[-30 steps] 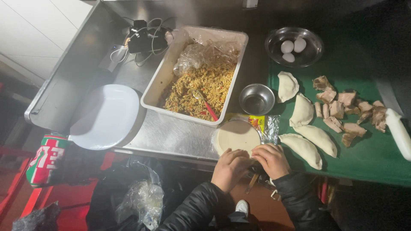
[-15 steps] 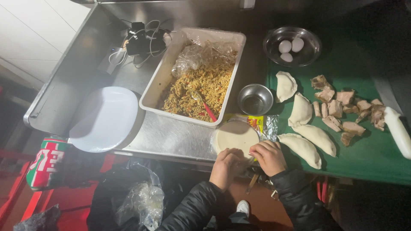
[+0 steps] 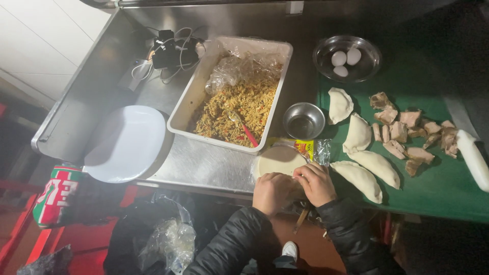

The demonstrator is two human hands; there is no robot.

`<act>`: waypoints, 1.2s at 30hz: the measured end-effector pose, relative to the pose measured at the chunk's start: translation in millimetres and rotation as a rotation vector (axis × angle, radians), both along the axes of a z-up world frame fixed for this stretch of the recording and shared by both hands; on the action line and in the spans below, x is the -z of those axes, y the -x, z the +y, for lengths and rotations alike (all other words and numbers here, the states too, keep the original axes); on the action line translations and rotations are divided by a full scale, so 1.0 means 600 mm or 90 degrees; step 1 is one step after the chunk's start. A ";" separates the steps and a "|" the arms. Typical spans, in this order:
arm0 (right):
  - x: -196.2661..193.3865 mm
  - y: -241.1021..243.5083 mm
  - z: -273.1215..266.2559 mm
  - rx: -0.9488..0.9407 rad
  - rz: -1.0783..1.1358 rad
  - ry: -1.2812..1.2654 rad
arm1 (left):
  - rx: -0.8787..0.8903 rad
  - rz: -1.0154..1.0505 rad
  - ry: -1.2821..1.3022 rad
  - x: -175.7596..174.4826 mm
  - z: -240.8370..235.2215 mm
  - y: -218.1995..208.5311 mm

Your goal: Filling and sealing dough wrappers with a prepared mixture to make empanadas.

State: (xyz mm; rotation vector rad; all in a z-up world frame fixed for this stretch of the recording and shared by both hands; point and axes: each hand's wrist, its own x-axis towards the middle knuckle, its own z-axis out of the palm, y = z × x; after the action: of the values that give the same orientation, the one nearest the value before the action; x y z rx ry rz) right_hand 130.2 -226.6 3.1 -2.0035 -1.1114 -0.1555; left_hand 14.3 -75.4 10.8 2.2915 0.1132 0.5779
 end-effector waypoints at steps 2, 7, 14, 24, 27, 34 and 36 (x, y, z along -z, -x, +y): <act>-0.011 -0.003 0.004 0.007 0.002 -0.001 | -0.022 -0.020 -0.043 0.001 -0.004 -0.005; -0.043 0.006 -0.008 0.044 0.033 -0.123 | -0.140 0.125 0.154 -0.005 0.006 -0.015; 0.008 0.057 -0.022 -0.009 0.071 -0.111 | -0.119 -0.006 0.142 0.015 0.036 -0.028; 0.075 0.020 -0.009 -0.134 0.104 0.042 | -0.137 -0.237 0.003 -0.185 0.069 0.016; 0.111 -0.008 0.007 -0.180 0.204 0.040 | -0.104 -0.214 0.022 -0.261 0.076 0.032; -0.042 0.079 0.077 -0.238 1.238 -0.466 | 0.075 -0.165 -0.241 -0.187 0.117 0.047; 0.001 0.066 0.079 -0.204 1.271 -0.417 | 0.145 -0.178 -0.248 -0.196 0.121 0.077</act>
State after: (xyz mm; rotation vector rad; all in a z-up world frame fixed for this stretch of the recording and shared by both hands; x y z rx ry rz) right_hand 90.8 -179.1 2.4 -0.5808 0.0727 1.2043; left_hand -31.9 -2.8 128.4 2.5169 -0.4258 0.8501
